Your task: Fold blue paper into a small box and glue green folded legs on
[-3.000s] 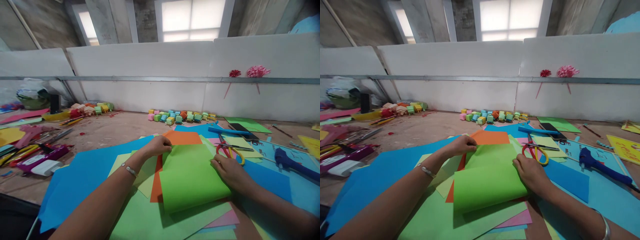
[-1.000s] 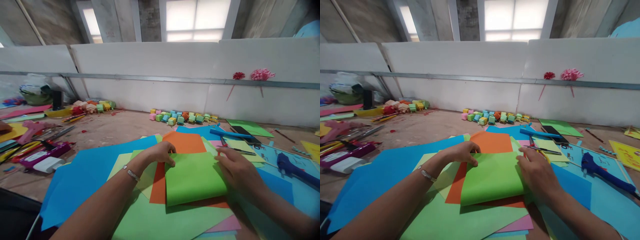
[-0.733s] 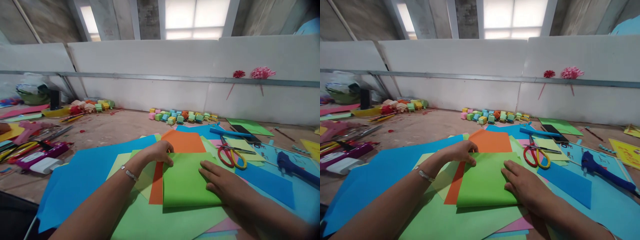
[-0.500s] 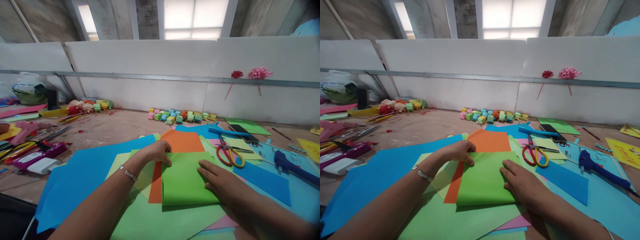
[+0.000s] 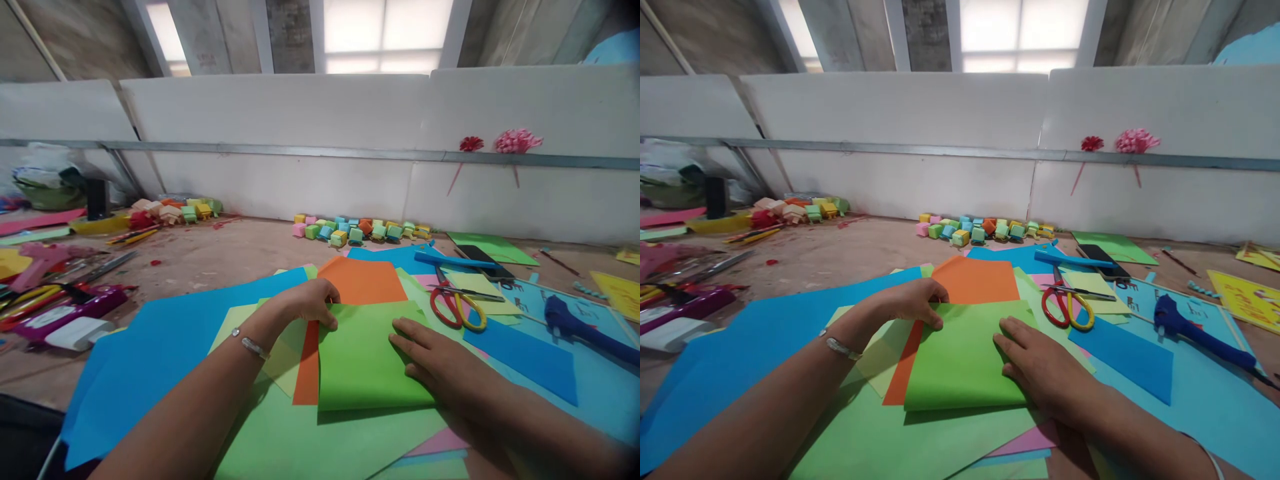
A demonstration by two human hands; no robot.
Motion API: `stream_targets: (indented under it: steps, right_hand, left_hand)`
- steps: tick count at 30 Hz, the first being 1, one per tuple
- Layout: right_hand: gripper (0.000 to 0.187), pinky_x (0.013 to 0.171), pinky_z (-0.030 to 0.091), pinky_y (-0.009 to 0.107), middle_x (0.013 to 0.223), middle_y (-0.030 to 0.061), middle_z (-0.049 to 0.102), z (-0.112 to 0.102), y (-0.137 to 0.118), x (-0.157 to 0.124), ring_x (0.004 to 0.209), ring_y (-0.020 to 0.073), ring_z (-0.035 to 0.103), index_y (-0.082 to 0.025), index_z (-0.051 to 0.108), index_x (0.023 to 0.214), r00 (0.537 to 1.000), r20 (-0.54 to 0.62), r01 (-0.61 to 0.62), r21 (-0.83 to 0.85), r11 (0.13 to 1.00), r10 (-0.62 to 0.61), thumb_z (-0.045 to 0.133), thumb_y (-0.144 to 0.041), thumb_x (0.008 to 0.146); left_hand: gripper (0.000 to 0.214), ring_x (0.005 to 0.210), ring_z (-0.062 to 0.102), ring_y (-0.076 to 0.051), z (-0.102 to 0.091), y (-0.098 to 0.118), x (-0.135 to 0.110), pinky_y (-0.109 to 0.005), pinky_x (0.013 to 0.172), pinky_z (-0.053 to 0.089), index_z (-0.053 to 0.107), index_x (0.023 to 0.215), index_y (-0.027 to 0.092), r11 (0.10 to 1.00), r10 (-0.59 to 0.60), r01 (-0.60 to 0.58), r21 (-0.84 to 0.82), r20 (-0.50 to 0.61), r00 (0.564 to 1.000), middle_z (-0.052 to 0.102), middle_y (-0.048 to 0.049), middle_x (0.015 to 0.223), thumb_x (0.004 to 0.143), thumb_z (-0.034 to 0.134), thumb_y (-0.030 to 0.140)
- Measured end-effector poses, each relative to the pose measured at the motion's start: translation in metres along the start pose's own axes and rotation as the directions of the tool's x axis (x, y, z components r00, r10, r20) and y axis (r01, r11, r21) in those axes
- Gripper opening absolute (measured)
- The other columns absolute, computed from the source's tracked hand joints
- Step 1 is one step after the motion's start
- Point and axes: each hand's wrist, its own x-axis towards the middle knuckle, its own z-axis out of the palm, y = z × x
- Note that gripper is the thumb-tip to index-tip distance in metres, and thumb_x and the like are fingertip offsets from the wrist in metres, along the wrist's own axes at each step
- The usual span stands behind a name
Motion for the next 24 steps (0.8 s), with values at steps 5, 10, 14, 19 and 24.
stream_targets:
  steps: [5,10,14,19,24]
  right_hand:
    - [0.046,0.105,0.042,0.05,0.146,0.0189,0.045,0.001,-0.0017,0.0001,0.132,0.033,0.045,-0.016,0.055,0.135,0.999,-0.018,0.045,-0.087,0.995,-0.047,0.052,-0.019,0.089]
    - [0.044,0.102,0.045,0.051,0.141,0.0202,0.05,0.0012,-0.0017,0.0004,0.128,0.033,0.05,-0.016,0.059,0.131,0.994,-0.077,0.076,-0.076,0.994,-0.082,0.053,-0.016,0.087]
    - [0.045,0.1,0.046,0.052,0.141,0.0209,0.05,0.0008,-0.0048,-0.0013,0.127,0.0347,0.051,-0.016,0.06,0.13,0.996,-0.055,0.069,-0.08,0.994,-0.073,0.054,-0.013,0.086]
    - [0.044,0.097,0.047,0.054,0.138,0.0233,0.052,0.0021,-0.0084,-0.0036,0.123,0.0367,0.053,-0.015,0.061,0.128,0.992,-0.068,0.102,-0.102,0.99,-0.109,0.055,-0.012,0.085]
    - [0.044,0.095,0.049,0.054,0.137,0.0249,0.052,0.0007,-0.0089,-0.0037,0.123,0.0369,0.054,-0.014,0.06,0.129,0.988,-0.064,0.128,-0.155,0.98,-0.14,0.055,-0.013,0.085]
  left_hand:
    - [0.035,0.083,0.06,-0.021,0.0002,-0.0002,0.0004,-0.025,0.062,0.038,0.069,0.087,0.018,1.0,-0.01,0.01,0.025,-0.005,1.0,0.068,-0.0022,0.089,0.056,0.076,0.034]
    - [0.034,0.077,0.057,-0.019,0.0002,-0.0013,0.0011,-0.024,0.056,0.034,0.067,0.082,0.018,0.999,-0.018,0.019,0.047,-0.028,0.999,0.065,-0.001,0.084,0.054,0.077,0.034]
    - [0.034,0.074,0.056,-0.018,-0.0002,-0.0021,0.0005,-0.024,0.054,0.033,0.065,0.079,0.018,0.999,-0.02,0.021,0.045,-0.018,1.0,0.064,-0.001,0.083,0.052,0.078,0.034]
    - [0.035,0.072,0.055,-0.017,-0.0001,-0.0037,0.0001,-0.024,0.054,0.034,0.064,0.075,0.019,1.0,-0.017,0.017,0.026,-0.003,1.0,0.064,0.0003,0.079,0.049,0.08,0.037]
    - [0.025,0.062,0.051,-0.015,0.0039,-0.0055,0.0038,-0.025,0.052,0.031,0.061,0.064,0.018,0.999,-0.034,0.034,-0.01,-0.009,0.999,0.059,0.0005,0.064,0.068,0.067,0.042]
